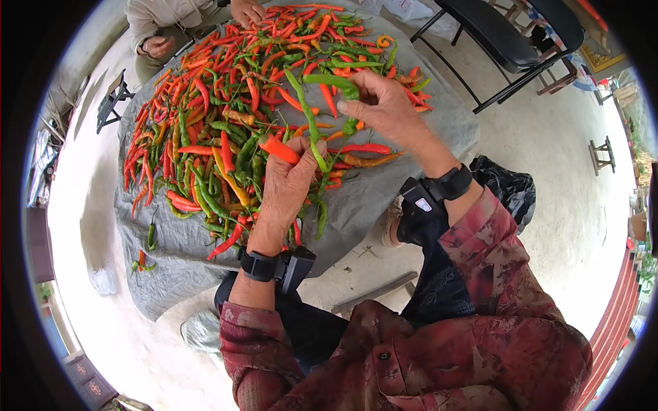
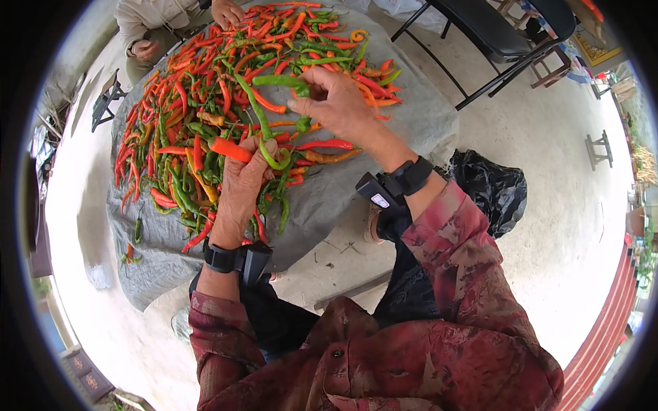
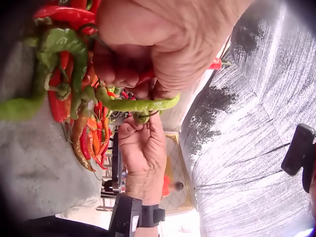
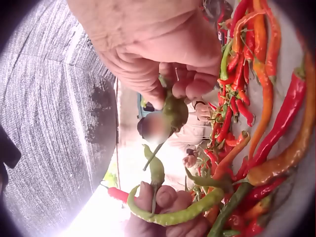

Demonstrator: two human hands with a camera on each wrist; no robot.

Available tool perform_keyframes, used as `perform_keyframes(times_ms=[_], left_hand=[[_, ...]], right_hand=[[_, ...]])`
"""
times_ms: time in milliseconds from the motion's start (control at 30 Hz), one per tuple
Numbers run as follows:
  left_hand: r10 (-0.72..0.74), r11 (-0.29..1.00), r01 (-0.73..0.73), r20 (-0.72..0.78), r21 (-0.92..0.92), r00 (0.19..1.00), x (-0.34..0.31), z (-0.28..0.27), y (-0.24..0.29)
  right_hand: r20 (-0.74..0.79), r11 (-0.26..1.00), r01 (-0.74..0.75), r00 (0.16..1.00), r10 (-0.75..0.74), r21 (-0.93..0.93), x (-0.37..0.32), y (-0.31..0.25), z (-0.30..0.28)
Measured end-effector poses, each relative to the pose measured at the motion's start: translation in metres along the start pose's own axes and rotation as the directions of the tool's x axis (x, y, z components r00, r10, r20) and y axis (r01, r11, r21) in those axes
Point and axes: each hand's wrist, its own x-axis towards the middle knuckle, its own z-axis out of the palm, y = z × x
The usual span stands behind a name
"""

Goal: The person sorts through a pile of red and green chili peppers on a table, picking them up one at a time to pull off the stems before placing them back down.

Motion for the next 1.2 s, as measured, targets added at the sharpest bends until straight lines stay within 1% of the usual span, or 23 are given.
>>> perform_keyframes(times_ms=[33, 100, 167, 233, 333, 367, 433, 467, 500, 533, 600, 733, 767, 800, 833, 867, 900, 933, 967, 1067, 1100, 1167, 1200], left_hand=[[-0.002, 1.0, 0.002, 0.0, 0.001, 1.0, 0.001, -0.001, -0.002], [0.038, 0.984, -0.052, 0.088, 0.173, 0.995, 0.003, -0.003, -0.004], [0.029, 0.972, -0.055, 0.117, 0.228, 0.993, -0.001, 0.0, 0.0], [0.02, 0.958, -0.061, 0.146, 0.279, 0.989, -0.003, 0.002, 0.0], [0.174, 0.813, -0.275, 0.236, 0.514, 0.956, -0.007, 0.006, 0.004], [0.176, 0.812, -0.278, 0.239, 0.514, 0.955, -0.007, 0.006, 0.002], [0.195, 0.764, -0.313, 0.261, 0.564, 0.945, -0.006, 0.007, -0.002], [0.198, 0.762, -0.319, 0.266, 0.564, 0.944, -0.006, 0.007, -0.001], [0.116, 0.811, -0.222, 0.223, 0.541, 0.968, -0.006, 0.007, 0.002], [0.031, 0.85, -0.122, 0.183, 0.513, 0.983, -0.006, 0.007, 0.005], [0.032, 0.836, -0.143, 0.214, 0.529, 0.976, -0.005, 0.008, 0.007], [0.05, 0.8, -0.188, 0.248, 0.57, 0.967, -0.003, 0.006, 0.0], [0.051, 0.799, -0.19, 0.25, 0.571, 0.967, -0.003, 0.006, 0.0], [-0.002, 0.852, -0.109, 0.211, 0.511, 0.978, -0.003, 0.007, 0.003], [-0.059, 0.896, -0.026, 0.177, 0.444, 0.982, -0.004, 0.009, 0.004], [-0.06, 0.896, -0.026, 0.178, 0.443, 0.982, -0.004, 0.01, 0.002], [0.004, 0.894, -0.084, 0.181, 0.44, 0.983, -0.003, 0.01, -0.001], [0.069, 0.888, -0.144, 0.182, 0.436, 0.981, -0.003, 0.01, -0.004], [0.069, 0.888, -0.142, 0.18, 0.436, 0.981, -0.004, 0.009, -0.005], [0.073, 0.899, -0.145, 0.187, 0.413, 0.98, -0.003, 0.006, -0.007], [0.067, 0.914, -0.135, 0.186, 0.383, 0.98, -0.002, 0.005, -0.005], [0.061, 0.927, -0.123, 0.18, 0.353, 0.982, -0.001, 0.003, -0.006], [0.041, 0.935, -0.099, 0.171, 0.341, 0.984, -0.001, 0.003, -0.007]], right_hand=[[0.0, 1.0, -0.002, 1.0, 0.002, 0.002, -0.003, -0.004, 0.003], [0.116, 0.976, -0.117, 0.989, 0.096, 0.182, -0.01, -0.015, 0.007], [0.16, 0.96, -0.133, 0.983, 0.095, 0.245, -0.012, -0.017, 0.01], [0.385, 0.958, -0.212, 0.915, 0.124, 0.193, -0.012, -0.024, 0.008], [0.444, 0.995, -0.075, 0.895, 0.038, 0.065, -0.011, -0.017, 0.008], [0.496, 1.0, 0.002, 0.868, 0.003, -0.008, -0.011, -0.016, 0.007], [0.464, 1.0, 0.017, 0.886, -0.007, -0.019, -0.013, -0.016, 0.009], [0.402, 0.995, 0.092, 0.913, -0.071, -0.032, -0.013, -0.014, 0.01], [0.339, 0.985, 0.165, 0.93, -0.138, -0.051, -0.013, -0.015, 0.011], [0.336, 0.984, 0.167, 0.931, -0.14, -0.054, -0.014, -0.017, 0.01], [0.249, 0.997, 0.07, 0.967, -0.058, -0.04, -0.015, -0.021, 0.009], [0.201, 1.0, -0.01, 0.98, 0.005, 0.025, -0.01, -0.015, 0.008], [0.161, 0.992, -0.053, 0.986, 0.033, 0.118, -0.008, -0.015, 0.008], [0.122, 0.973, -0.092, 0.99, 0.067, 0.213, -0.008, -0.016, 0.008], [0.119, 0.972, -0.094, 0.99, 0.069, 0.214, -0.007, -0.013, 0.007], [0.027, 0.93, -0.148, 0.989, 0.148, 0.336, -0.002, -0.008, 0.003], [-0.053, 0.87, -0.185, 0.971, 0.234, 0.456, 0.004, -0.002, -0.001], [-0.122, 0.863, -0.18, 0.956, 0.266, 0.472, 0.01, 0.005, -0.006], [-0.12, 0.863, -0.181, 0.956, 0.266, 0.472, 0.014, 0.013, -0.012], [-0.368, 0.965, -0.126, 0.907, 0.206, 0.228, 0.019, 0.022, -0.021], [-0.364, 0.965, -0.126, 0.909, 0.205, 0.229, 0.018, 0.024, -0.02], [-0.351, 0.999, 0.03, 0.935, -0.044, -0.045, 0.012, 0.029, -0.015], [-0.347, 0.999, 0.031, 0.937, -0.044, -0.043, 0.006, 0.022, -0.008]])
